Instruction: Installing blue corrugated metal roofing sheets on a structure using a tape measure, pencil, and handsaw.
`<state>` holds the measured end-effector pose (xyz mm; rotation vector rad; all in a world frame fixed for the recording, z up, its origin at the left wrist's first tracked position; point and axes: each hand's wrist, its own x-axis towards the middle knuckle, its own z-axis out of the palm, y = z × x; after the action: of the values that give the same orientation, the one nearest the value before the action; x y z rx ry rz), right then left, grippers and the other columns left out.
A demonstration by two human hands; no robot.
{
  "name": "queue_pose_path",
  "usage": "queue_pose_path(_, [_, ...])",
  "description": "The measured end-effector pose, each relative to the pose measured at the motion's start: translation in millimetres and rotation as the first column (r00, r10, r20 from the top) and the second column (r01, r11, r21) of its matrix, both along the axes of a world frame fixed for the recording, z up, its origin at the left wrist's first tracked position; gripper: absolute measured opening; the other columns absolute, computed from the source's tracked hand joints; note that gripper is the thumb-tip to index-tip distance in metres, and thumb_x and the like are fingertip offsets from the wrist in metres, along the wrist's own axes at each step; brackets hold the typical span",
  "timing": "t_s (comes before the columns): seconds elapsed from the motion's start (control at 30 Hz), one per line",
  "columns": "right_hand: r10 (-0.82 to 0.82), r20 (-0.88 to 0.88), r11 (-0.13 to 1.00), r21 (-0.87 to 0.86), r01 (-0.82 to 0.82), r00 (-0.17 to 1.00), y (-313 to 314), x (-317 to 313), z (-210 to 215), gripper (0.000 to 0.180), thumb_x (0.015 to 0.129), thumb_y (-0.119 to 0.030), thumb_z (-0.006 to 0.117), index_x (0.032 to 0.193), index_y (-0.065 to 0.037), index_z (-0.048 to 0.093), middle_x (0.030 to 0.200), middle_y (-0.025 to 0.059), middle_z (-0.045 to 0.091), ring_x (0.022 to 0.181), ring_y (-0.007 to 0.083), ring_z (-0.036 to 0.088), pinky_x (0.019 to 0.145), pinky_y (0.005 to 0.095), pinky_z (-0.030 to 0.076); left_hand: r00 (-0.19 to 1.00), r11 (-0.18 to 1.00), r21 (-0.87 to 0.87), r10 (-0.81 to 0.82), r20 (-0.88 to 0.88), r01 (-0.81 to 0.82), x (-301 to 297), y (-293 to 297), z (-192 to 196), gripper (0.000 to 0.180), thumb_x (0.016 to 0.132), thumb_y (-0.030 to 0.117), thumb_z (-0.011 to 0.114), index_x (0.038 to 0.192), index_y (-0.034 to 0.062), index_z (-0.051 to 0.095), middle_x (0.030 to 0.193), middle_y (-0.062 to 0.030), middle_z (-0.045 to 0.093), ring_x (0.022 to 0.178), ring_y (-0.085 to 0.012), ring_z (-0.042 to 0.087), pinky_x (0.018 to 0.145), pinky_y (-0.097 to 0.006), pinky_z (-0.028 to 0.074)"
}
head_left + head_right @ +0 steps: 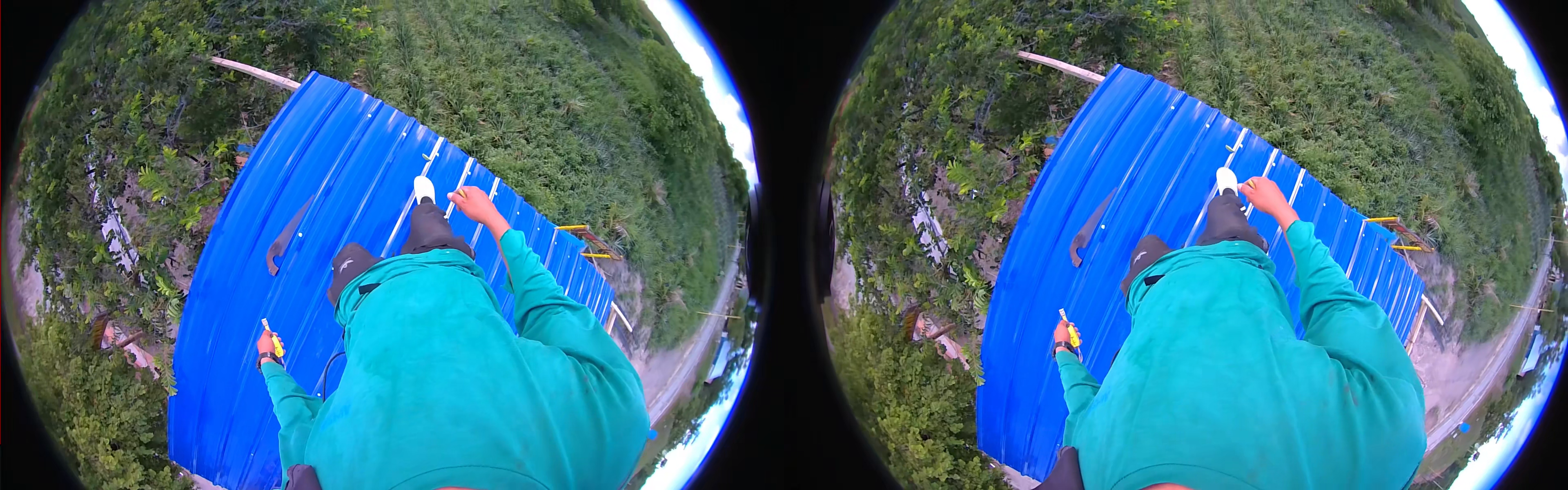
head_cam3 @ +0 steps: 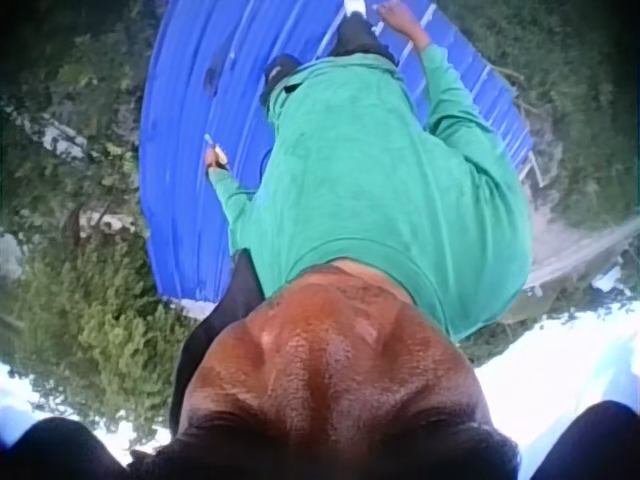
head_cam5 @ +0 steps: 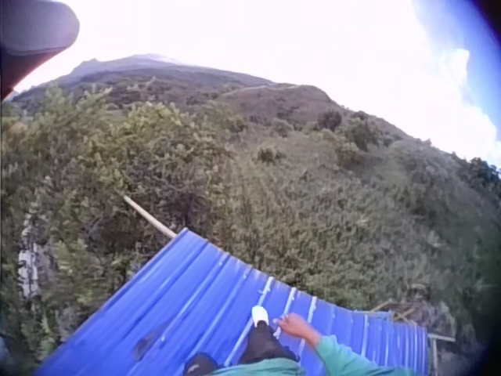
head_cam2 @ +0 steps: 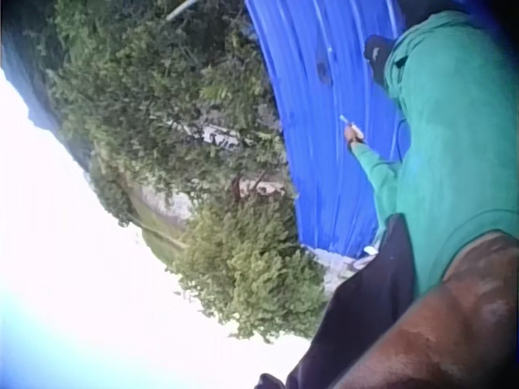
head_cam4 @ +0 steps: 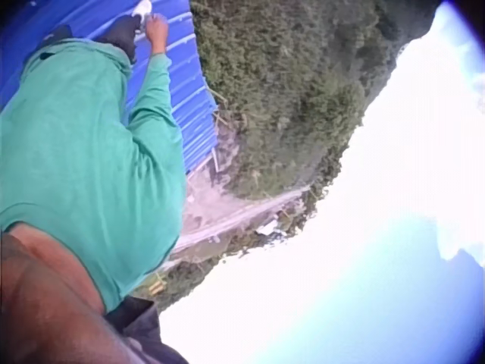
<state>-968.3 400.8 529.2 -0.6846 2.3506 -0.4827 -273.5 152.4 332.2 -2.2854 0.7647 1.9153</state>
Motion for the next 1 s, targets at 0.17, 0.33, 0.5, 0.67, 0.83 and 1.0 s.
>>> queue_pose_path(0.17, [0.124,-0.106,0.991,0.059,-0.118,0.987,-11,-76,-31,0.048,0.098,-0.045,0.062,0.078,-0.002,0.069,0.071,0.0142,0.069,0.068,0.0292,0.068,0.068,0.0439,0.052,0.985,0.984,-0.078,0.166,0.051,-0.162,30,-10,-27,0.028,0.093,0.038,0.051,0.089,0.0131,0.061,0.071,-0.0055,0.061,0.055,-0.0225,0.059,0.048,-0.046,0.047])
queue_pose_path(0.33, [0.216,-0.108,0.959,0.211,-0.190,0.970,32,-158,-96,0.049,0.096,-0.046,0.065,0.073,-0.003,0.068,0.069,0.0136,0.069,0.067,0.0303,0.068,0.068,0.0455,0.053,0.961,0.945,-0.234,0.256,0.099,-0.228,29,-26,-23,0.030,0.094,0.041,0.052,0.088,0.0131,0.061,0.071,-0.0040,0.059,0.054,-0.0203,0.057,0.047,-0.042,0.046])
queue_pose_path(0.5, [0.260,0.069,0.901,0.341,-0.267,0.963,38,-237,-142,0.049,0.095,-0.047,0.065,0.074,-0.003,0.070,0.072,0.0127,0.071,0.069,0.0284,0.070,0.070,0.0443,0.055,0.913,0.884,-0.302,0.398,0.087,-0.357,-79,1,-24,0.025,0.093,0.033,0.053,0.090,0.0095,0.061,0.071,-0.0061,0.060,0.054,-0.0204,0.058,0.044,-0.040,0.045])
queue_pose_path(0.67, [0.242,0.121,0.929,0.256,-0.266,0.963,0,-296,-145,0.053,0.097,-0.049,0.063,0.072,-0.002,0.067,0.070,0.0138,0.070,0.068,0.0299,0.069,0.068,0.0447,0.053,0.947,0.937,-0.146,0.322,0.009,-0.317,-232,37,-17,0.025,0.091,0.031,0.057,0.093,0.0069,0.064,0.073,-0.0077,0.063,0.055,-0.0203,0.060,0.046,-0.039,0.050])
queue_pose_path(0.83, [0.295,0.145,0.948,0.080,-0.309,0.944,-53,-287,-147,0.048,0.096,-0.044,0.064,0.075,-0.001,0.066,0.071,0.0170,0.068,0.070,0.0363,0.067,0.068,0.0484,0.051,0.976,0.969,-0.170,0.154,-0.151,-0.179,-349,21,4,0.024,0.095,0.026,0.053,0.095,0.0061,0.066,0.075,-0.0070,0.064,0.057,-0.0174,0.062,0.049,-0.034,0.051])
queue_pose_path(1.0, [0.263,0.180,0.963,0.011,-0.270,0.948,-68,-262,-132,0.048,0.097,-0.043,0.063,0.075,-0.001,0.065,0.071,0.0161,0.068,0.069,0.0337,0.068,0.067,0.0460,0.051,0.985,0.951,-0.301,0.021,-0.169,-0.072,-379,-14,36,0.021,0.095,0.024,0.054,0.091,0.0063,0.065,0.074,-0.0059,0.064,0.059,-0.0148,0.062,0.052,-0.031,0.050])
